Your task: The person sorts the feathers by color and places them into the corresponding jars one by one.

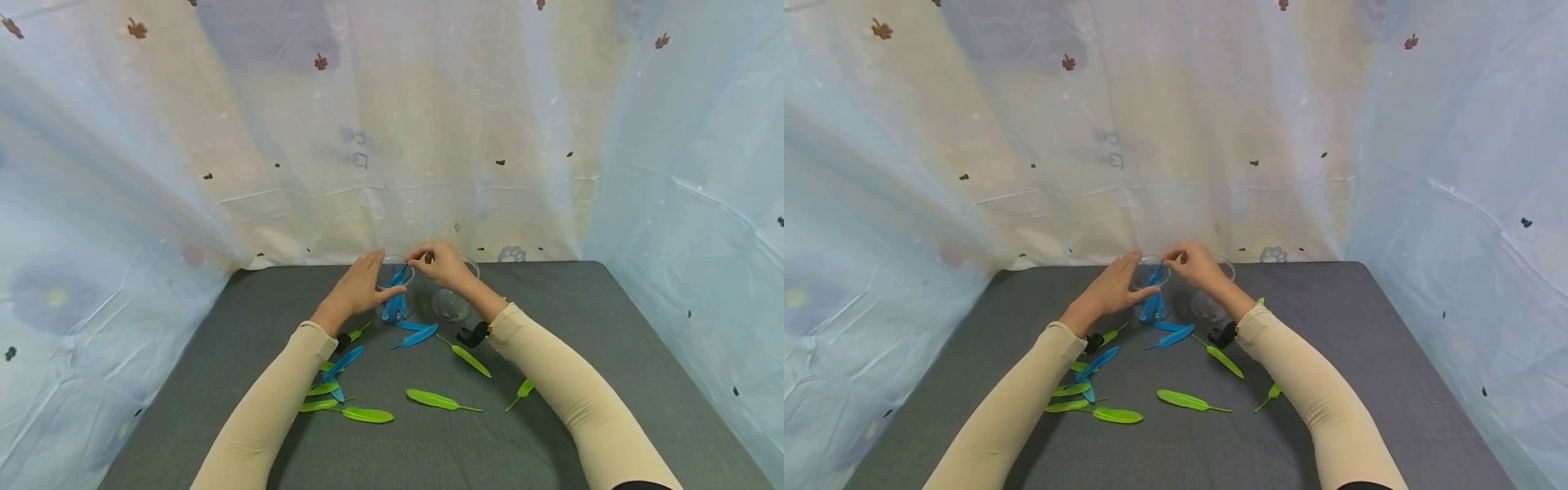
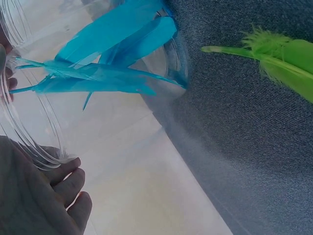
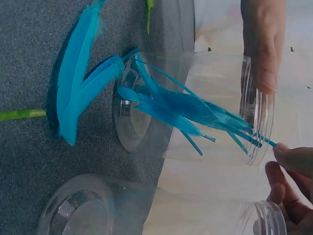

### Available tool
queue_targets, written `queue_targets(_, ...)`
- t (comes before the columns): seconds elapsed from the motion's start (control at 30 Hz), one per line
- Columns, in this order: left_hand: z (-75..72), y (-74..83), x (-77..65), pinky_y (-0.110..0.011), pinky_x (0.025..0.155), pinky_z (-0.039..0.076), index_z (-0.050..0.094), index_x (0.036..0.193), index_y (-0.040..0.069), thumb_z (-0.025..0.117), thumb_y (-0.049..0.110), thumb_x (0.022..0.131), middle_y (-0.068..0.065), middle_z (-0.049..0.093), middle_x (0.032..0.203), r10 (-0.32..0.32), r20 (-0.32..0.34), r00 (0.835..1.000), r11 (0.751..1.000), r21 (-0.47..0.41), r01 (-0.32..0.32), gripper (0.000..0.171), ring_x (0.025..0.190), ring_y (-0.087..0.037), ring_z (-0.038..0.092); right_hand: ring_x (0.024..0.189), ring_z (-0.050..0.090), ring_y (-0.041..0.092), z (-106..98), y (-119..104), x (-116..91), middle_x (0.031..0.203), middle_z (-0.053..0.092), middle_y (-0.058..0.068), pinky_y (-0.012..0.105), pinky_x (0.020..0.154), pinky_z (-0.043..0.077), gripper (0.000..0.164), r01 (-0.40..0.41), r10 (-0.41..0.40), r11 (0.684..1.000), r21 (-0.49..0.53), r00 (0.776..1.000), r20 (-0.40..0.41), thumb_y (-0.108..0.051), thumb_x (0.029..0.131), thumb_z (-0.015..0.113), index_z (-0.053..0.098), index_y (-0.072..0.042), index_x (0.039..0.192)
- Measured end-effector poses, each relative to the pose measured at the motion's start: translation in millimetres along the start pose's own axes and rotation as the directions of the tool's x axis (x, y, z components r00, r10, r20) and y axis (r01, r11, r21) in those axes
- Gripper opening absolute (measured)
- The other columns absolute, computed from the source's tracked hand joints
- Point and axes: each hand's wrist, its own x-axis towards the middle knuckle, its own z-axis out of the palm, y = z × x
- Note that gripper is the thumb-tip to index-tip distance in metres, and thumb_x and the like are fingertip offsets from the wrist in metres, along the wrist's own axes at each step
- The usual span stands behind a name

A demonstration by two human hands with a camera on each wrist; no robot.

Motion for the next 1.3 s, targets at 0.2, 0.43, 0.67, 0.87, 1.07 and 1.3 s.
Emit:
queue_targets(0.2,0.3,0.1,-0.6,-0.050,0.136,0.010,0.011,0.173,0.005,0.054,0.077,0.100,-0.017,0.015,0.179,0.003,-0.006,1.000,1.000,0.005,-0.003,0.111,0.166,-0.035,0.015,0.079,0.051,0.020,3.7,2.1,2.9,0.108,0.071,0.006,0.035,0.070,0.046,0.017,0.027,-0.022,0.996,-0.089,0.998,0.054,-0.017,0.104,0.075,0.084,-0.007,0.114)
queue_targets(0.43,0.3,0.2,0.3,-0.049,0.136,0.009,0.009,0.173,0.006,0.053,0.077,0.100,-0.017,0.015,0.179,0.001,0.003,1.000,1.000,0.010,-0.001,0.112,0.166,-0.034,0.014,0.077,0.050,0.021,2.2,1.8,-0.2,0.109,0.070,0.007,0.036,0.068,0.045,0.019,0.021,-0.017,0.997,-0.076,0.998,0.059,-0.017,0.106,0.072,0.084,-0.008,0.117)
queue_targets(0.67,1.2,0.1,0.6,-0.051,0.136,0.011,0.009,0.174,0.007,0.053,0.078,0.100,-0.016,0.014,0.179,-0.008,0.002,1.000,1.000,0.019,0.008,0.112,0.166,-0.034,0.014,0.077,0.049,0.021,-4.3,1.4,-8.2,0.112,0.069,0.010,0.037,0.068,0.044,0.020,0.002,-0.002,0.999,-0.039,1.000,0.008,-0.016,0.108,0.068,0.082,-0.008,0.120)
queue_targets(0.87,2.5,-0.7,1.7,-0.050,0.136,0.011,0.010,0.173,0.006,0.053,0.077,0.100,-0.015,0.014,0.180,-0.008,-0.005,1.000,1.000,0.018,0.008,0.111,0.166,-0.033,0.015,0.076,0.052,0.023,-13.1,5.7,-17.5,0.118,0.071,0.011,0.036,0.064,0.044,0.019,0.044,-0.042,0.999,0.022,0.997,-0.064,-0.014,0.110,0.066,0.080,-0.006,0.120)
queue_targets(1.07,4.1,-2.2,3.2,-0.049,0.136,0.010,0.010,0.173,0.006,0.053,0.078,0.100,-0.015,0.015,0.180,-0.007,-0.010,1.000,1.000,0.026,0.007,0.112,0.166,-0.032,0.015,0.073,0.053,0.027,-24.3,4.4,-32.2,0.102,0.071,0.009,0.038,0.061,0.043,0.020,0.084,-0.079,0.996,0.039,0.990,-0.120,-0.017,0.110,0.065,0.078,-0.007,0.121)
queue_targets(1.3,3.5,-1.2,2.3,-0.049,0.136,0.010,0.011,0.173,0.006,0.054,0.077,0.100,-0.015,0.015,0.179,-0.001,-0.012,1.000,1.000,0.019,0.001,0.111,0.165,-0.034,0.017,0.068,0.052,0.025,-31.8,10.0,-47.8,0.101,0.073,0.007,0.035,0.061,0.044,0.019,0.103,-0.089,0.993,0.066,0.979,-0.185,-0.018,0.109,0.067,0.079,-0.007,0.120)
